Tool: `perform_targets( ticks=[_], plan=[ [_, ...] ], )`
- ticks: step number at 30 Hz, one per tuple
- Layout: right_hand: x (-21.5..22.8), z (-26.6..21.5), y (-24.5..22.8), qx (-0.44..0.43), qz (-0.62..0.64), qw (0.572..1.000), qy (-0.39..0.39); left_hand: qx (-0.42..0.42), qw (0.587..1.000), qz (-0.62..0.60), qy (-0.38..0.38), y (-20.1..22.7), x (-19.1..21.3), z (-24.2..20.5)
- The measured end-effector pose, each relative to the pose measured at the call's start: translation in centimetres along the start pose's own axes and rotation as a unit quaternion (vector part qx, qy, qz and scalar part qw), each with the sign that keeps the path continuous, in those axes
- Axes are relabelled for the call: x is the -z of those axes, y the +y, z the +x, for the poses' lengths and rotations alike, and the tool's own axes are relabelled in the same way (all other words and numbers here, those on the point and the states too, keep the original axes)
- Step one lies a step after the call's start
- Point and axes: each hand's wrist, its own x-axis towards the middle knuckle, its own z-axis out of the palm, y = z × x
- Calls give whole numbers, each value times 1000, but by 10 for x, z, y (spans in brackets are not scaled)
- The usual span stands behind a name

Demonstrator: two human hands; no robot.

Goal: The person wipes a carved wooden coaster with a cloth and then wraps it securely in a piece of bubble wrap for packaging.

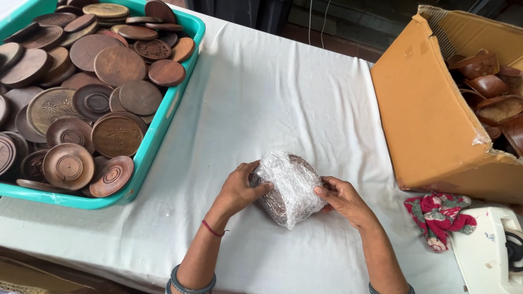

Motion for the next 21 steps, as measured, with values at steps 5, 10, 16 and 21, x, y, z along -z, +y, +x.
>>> perform_targets(
  ticks=[5,10,16,21],
  plan=[
    [-2,2,1,27,53,998,-14,32,999,37,15,3,-2,-2],
    [-7,0,-5,-2,192,981,29,13,997,-81,14,6,-1,-5],
    [-6,-6,-9,63,221,972,44,-50,978,-202,-15,-4,-12,0],
    [-8,-12,-18,97,232,966,64,-23,931,-360,-54,-10,-17,3]
  ],
)
